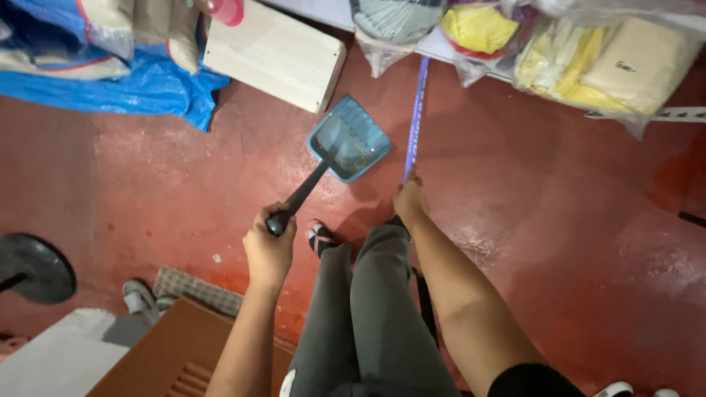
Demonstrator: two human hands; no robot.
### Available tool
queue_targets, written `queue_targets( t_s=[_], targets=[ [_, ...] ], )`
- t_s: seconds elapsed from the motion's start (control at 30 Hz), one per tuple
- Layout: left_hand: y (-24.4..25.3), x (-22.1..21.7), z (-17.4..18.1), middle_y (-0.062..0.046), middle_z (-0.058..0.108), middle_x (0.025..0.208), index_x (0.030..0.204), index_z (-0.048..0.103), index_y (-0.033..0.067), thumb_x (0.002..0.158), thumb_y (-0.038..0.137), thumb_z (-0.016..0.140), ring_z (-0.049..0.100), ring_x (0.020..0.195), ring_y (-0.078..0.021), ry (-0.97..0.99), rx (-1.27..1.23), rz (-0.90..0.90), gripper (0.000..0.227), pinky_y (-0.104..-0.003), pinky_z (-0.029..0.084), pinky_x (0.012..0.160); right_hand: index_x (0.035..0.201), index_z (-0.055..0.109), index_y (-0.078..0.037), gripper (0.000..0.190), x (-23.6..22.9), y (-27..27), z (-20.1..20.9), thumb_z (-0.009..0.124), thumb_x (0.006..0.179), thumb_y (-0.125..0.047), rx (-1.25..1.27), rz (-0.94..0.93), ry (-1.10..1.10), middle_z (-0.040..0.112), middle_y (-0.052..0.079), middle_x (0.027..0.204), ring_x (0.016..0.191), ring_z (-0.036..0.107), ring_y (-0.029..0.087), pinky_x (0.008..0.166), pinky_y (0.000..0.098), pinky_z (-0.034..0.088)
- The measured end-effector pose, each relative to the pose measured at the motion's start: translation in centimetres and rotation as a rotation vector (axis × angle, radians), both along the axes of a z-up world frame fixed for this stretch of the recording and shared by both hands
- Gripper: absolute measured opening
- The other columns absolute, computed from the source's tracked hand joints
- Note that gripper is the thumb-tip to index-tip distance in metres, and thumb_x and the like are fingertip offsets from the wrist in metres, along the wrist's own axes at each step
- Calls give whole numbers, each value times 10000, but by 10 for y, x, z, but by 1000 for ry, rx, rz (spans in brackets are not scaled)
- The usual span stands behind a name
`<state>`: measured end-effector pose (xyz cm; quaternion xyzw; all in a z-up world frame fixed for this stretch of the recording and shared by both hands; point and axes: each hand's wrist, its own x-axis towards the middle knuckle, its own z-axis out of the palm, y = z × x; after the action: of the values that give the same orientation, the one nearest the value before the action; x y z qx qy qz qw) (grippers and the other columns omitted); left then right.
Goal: The person sweeps a red floor with a broom and dustpan, moving a plastic chair to access the area. They then use a duster to clean the top of a white metal shelf and wipe it with a cloth.
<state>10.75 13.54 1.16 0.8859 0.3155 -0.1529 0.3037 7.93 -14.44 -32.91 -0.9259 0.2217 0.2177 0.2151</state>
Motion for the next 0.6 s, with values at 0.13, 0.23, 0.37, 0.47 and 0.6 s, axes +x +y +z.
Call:
queue_targets(
  t_s=[0.13,0.23,0.37,0.47,0.6],
  targets=[
    [-3,3,-2,-94,784,1013,1087,726,222,830,215,792,721,1021,-377,2,-22,43,266,-496,566,866,1552,328,-9,707,1,2,20,610,952,-254,68,69,75,639,225,1187,1044,712,448,816,563,613],
    [-4,-2,2,-80,785,1032,1091,726,223,833,195,793,717,1039,-372,-4,-38,70,267,-495,564,879,1560,307,33,714,-4,-16,60,612,957,-198,185,78,31,628,290,1185,1073,673,509,854,609,586],
    [-3,-5,-4,-158,770,1015,1087,710,182,844,198,765,704,1021,-442,-26,-16,11,250,-546,552,871,1542,281,93,735,-6,-93,72,633,935,-125,209,246,146,629,355,1145,1103,657,511,890,600,588],
    [-10,-7,7,-106,781,997,1064,716,202,820,194,794,721,1009,-400,-49,-12,37,257,-510,561,867,1500,363,108,700,30,-118,122,640,887,-83,216,320,185,622,355,1205,1128,659,503,901,595,580],
    [-6,-18,-8,-113,773,992,1069,713,193,818,213,796,713,1012,-404,-50,-9,43,265,-505,558,847,1510,380,53,754,14,-117,58,725,865,-129,198,325,283,624,328,1226,1155,668,463,916,572,578]
  ],
)
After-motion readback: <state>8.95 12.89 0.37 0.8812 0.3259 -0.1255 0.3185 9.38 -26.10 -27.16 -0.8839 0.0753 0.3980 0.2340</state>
